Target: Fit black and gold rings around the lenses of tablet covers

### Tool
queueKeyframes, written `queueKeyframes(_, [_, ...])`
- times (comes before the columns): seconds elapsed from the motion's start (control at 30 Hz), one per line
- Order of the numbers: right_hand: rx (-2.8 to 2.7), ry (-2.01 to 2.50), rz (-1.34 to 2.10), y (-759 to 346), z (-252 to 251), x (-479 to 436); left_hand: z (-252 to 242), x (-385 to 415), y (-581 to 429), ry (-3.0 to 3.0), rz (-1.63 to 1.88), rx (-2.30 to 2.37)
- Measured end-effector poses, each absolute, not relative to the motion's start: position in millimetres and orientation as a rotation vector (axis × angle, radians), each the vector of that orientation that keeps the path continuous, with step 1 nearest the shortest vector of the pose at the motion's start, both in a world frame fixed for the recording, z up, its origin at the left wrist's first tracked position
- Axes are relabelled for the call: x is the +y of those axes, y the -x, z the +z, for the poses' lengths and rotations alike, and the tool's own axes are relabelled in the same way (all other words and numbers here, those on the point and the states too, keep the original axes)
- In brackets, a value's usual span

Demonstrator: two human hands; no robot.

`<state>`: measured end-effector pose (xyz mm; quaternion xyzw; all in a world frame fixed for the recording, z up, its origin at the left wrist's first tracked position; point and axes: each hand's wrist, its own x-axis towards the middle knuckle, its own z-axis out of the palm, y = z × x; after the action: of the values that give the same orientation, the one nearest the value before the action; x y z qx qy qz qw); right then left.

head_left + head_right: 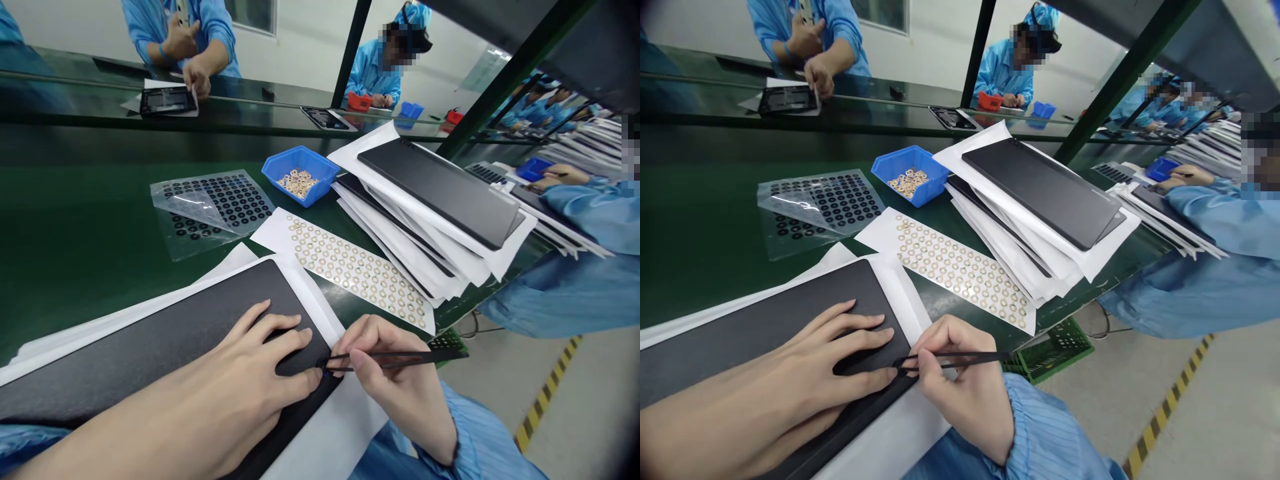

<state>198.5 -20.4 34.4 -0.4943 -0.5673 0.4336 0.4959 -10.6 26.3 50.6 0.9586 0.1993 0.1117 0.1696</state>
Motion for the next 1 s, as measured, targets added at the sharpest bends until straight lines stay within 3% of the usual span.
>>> queueKeyframes(0.3, [-1.43, 1.26, 0.935, -195.2, 37.8, -22.0, 50.2, 25.9, 11.4, -2.722, 0.36, 0.566])
queueKeyframes(1.0, [-1.441, 1.171, 1.162, -203.6, 31.7, -12.0, 51.4, 26.8, 11.1, -2.756, 0.313, 0.557])
